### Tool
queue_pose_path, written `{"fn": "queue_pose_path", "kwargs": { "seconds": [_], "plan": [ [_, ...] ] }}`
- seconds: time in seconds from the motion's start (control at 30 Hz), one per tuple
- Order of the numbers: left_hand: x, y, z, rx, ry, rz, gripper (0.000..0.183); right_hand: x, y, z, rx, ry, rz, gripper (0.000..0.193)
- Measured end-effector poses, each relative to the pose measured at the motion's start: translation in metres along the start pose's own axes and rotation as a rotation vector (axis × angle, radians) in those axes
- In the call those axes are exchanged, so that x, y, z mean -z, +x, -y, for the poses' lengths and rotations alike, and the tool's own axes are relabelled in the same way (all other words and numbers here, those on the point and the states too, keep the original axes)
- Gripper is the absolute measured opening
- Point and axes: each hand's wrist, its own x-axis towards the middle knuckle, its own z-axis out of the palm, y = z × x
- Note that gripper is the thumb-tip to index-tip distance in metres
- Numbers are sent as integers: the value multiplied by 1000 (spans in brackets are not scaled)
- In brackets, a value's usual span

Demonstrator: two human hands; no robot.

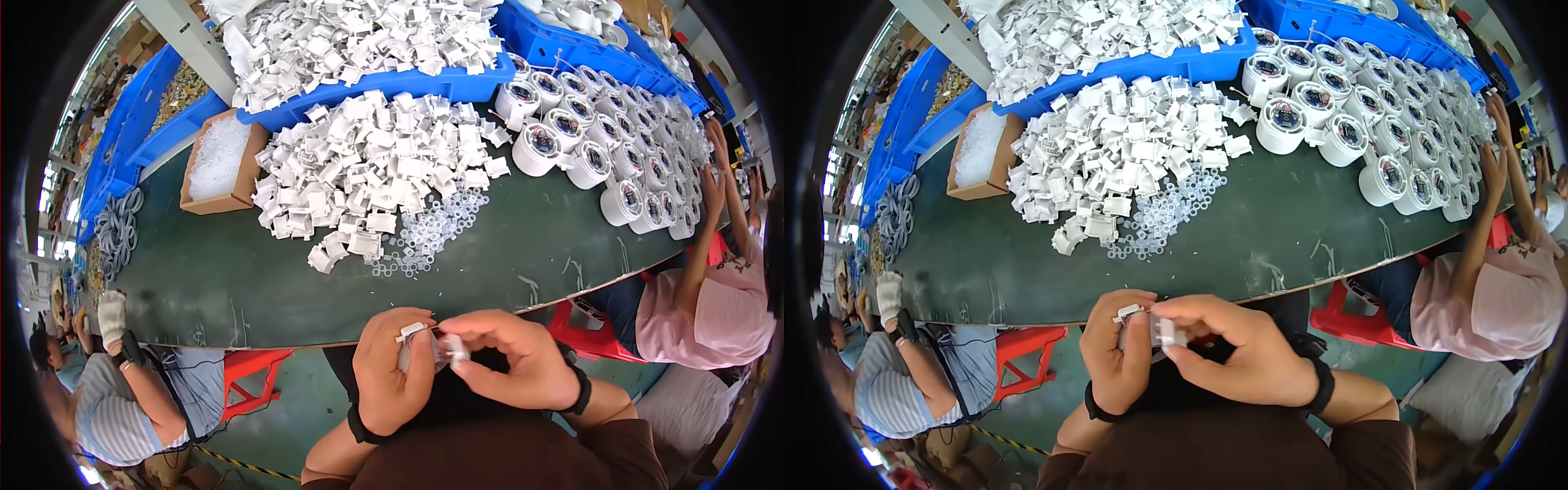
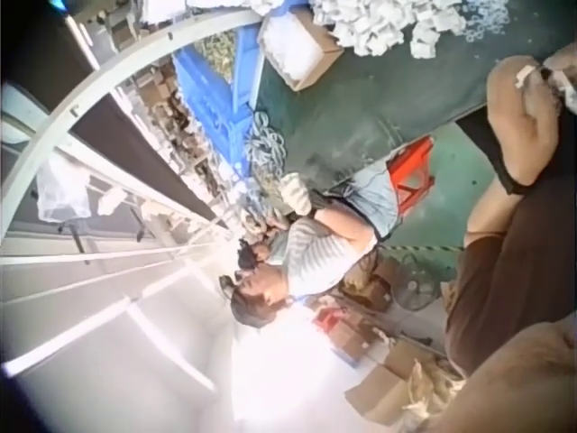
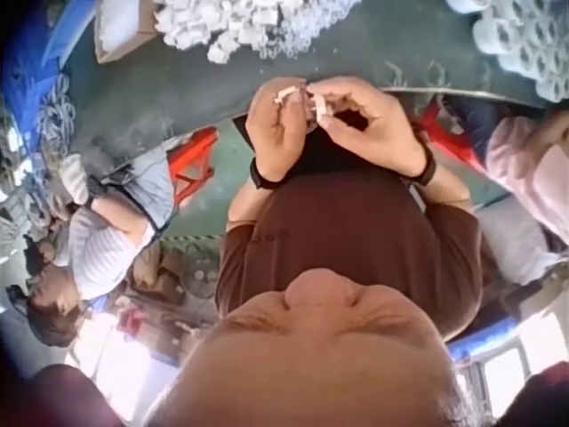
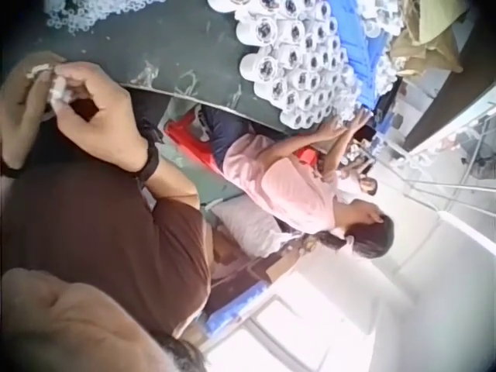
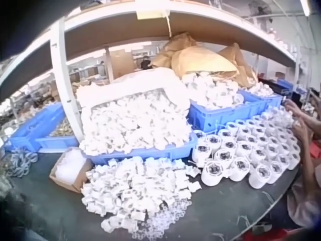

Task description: Assembling small plastic parts at a manufacturing workbench.

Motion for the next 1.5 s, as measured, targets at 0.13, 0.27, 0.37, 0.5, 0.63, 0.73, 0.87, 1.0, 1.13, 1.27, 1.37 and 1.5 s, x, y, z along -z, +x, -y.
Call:
{"fn": "queue_pose_path", "kwargs": {
  "seconds": [0.13,0.27,0.37,0.5,0.63,0.73,0.87,1.0,1.13,1.27,1.37,1.5],
  "plan": [
    [-6,4,-3,-61,27,-61,18,-13,8,-13,71,-102,-125,48],
    [-5,8,-3,-147,121,-49,24,-13,11,-18,187,-194,-178,47],
    [-5,8,-2,-183,155,-31,28,-14,11,-20,180,-184,-208,47],
    [-5,9,-2,-212,176,-26,31,-19,9,-19,141,-181,-237,50],
    [-6,6,-4,-208,195,-34,32,-21,8,-20,142,-171,-253,51],
    [-4,5,-7,-209,246,-42,31,-24,8,-20,163,-169,-270,51],
    [-5,8,-5,-253,244,-49,32,-29,14,-22,325,-294,-347,50],
    [-11,9,0,-267,264,-64,35,-33,18,-28,404,-397,-398,49],
    [-12,8,-1,-235,259,-51,40,-36,19,-36,370,-332,-435,45],
    [-6,13,6,-312,276,-32,30,-26,19,-34,324,-214,-313,40],
    [6,9,10,-300,238,-32,25,-13,16,-19,242,-272,-222,34],
    [31,8,14,-212,212,-32,20,10,40,-8,455,-929,-408,18]
  ]
}}
